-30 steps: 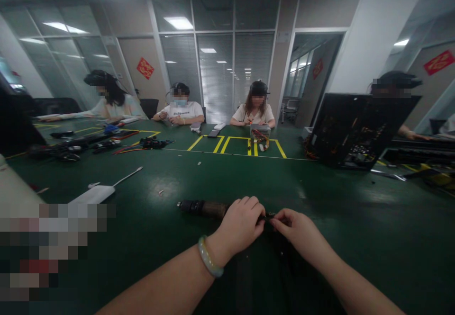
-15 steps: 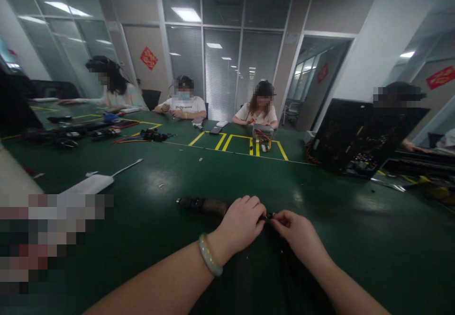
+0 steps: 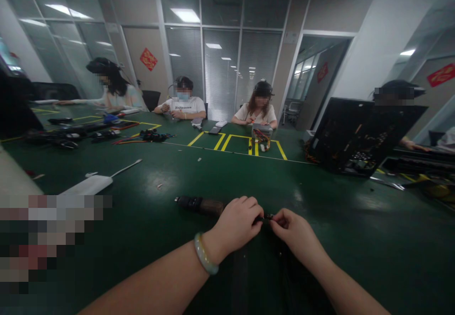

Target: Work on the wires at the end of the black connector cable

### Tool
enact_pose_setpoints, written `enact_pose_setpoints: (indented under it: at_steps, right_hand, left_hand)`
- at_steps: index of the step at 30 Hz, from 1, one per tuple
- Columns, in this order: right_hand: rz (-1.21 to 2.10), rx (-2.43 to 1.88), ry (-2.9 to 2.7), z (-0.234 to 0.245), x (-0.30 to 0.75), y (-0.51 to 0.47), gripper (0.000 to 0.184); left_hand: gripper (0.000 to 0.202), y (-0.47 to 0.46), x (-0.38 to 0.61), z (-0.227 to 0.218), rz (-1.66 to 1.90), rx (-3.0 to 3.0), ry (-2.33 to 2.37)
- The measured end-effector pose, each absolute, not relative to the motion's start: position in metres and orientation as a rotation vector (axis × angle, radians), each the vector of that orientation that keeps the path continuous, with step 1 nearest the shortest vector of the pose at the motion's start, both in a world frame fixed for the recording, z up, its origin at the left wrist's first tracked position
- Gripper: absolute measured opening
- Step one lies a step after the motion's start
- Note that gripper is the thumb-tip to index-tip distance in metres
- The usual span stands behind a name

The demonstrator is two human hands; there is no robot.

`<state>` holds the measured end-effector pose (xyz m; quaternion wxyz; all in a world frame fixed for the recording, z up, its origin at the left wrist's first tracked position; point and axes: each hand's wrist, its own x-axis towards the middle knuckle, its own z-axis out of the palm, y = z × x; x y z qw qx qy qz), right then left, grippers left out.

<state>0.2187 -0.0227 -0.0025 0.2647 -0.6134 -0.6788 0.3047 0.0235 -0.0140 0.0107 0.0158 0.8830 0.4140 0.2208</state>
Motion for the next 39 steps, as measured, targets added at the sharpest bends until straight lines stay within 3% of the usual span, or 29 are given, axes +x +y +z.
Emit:
enact_pose_setpoints:
  at_steps: [39]
  right_hand:
    - [0.905, -1.537, -1.906, -0.015, 0.218, -0.019, 0.014]
  left_hand:
    - [0.01, -0.008, 0.024, 0.002, 0.797, 2.654, 1.261]
